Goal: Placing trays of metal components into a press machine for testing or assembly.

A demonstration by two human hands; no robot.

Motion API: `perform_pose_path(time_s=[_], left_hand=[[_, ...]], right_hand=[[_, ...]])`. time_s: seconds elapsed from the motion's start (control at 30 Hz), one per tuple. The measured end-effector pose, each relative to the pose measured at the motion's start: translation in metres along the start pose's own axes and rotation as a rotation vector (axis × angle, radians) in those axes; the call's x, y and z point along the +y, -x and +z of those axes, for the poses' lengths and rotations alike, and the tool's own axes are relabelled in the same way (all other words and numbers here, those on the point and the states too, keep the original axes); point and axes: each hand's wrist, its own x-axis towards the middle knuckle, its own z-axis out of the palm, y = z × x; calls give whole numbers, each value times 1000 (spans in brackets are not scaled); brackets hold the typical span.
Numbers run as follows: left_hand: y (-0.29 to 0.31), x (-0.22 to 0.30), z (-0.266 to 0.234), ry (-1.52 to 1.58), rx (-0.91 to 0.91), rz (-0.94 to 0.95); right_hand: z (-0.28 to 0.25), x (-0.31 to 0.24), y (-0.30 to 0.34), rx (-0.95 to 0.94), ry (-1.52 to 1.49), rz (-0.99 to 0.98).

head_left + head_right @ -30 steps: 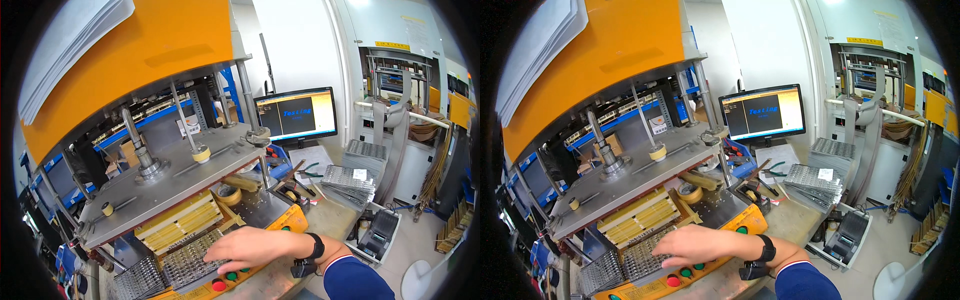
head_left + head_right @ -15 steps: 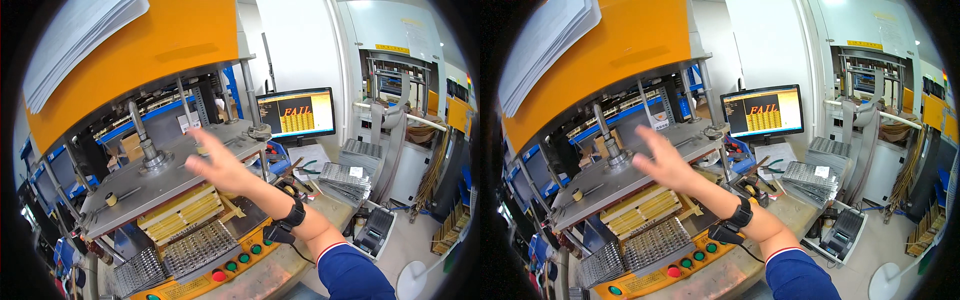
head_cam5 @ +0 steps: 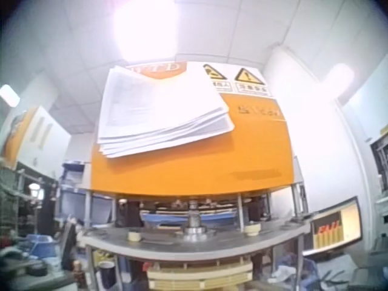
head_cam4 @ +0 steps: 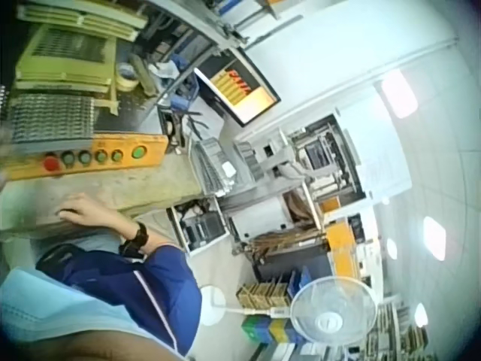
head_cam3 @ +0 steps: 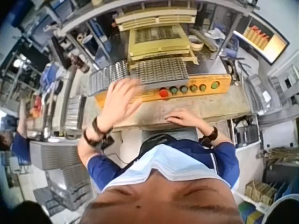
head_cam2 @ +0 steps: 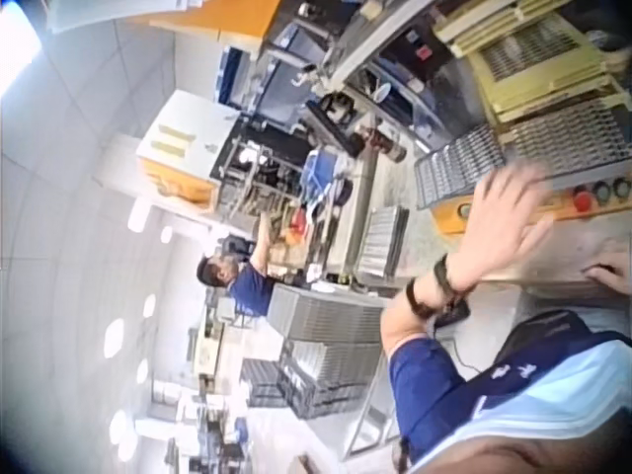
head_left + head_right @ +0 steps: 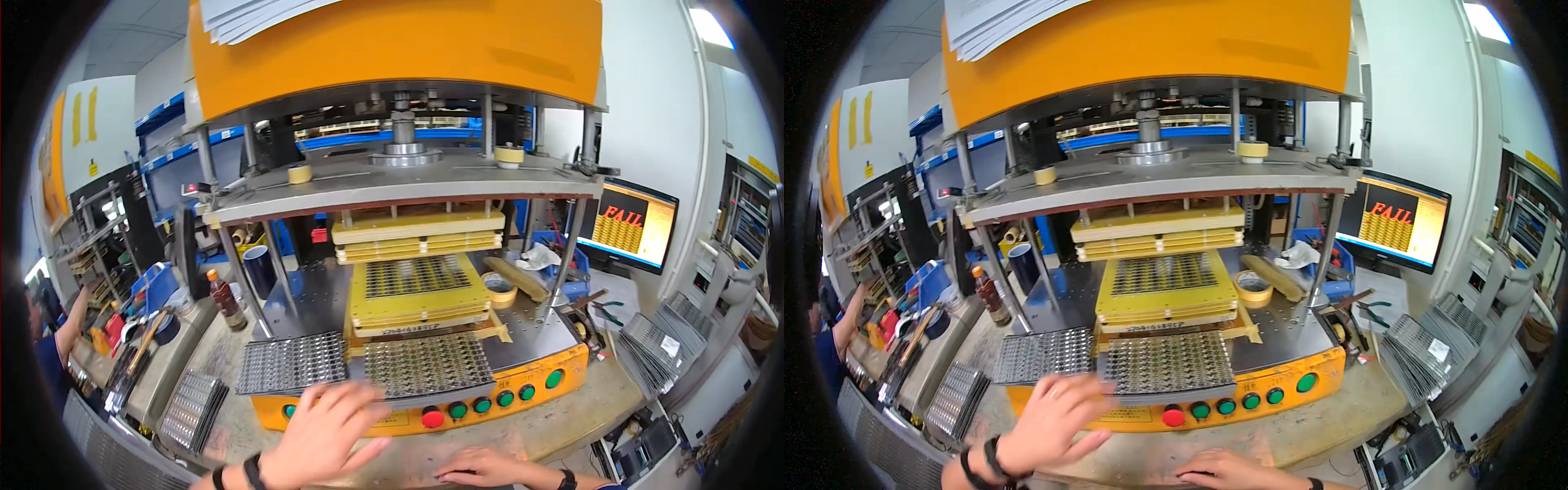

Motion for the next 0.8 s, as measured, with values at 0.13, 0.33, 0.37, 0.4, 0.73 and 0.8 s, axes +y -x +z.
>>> perform_pose_path(time_s=[0.13,0.33,0.37,0.4,0.73,0.8], left_hand=[[-78,-54,49,-114,-4,-54],[-166,-115,57,-131,-146,-416],[-164,-138,79,-221,-57,-337],[-163,-138,83,-224,-59,-333],[-165,-142,70,-133,-519,-431],[-169,-144,73,-195,-440,-464]], right_hand=[[13,17,2,114,-49,24],[9,13,5,105,-84,18],[10,12,4,103,-103,-10],[10,11,5,108,-104,-11],[9,17,5,105,-63,-36],[8,19,6,104,-41,-40]])
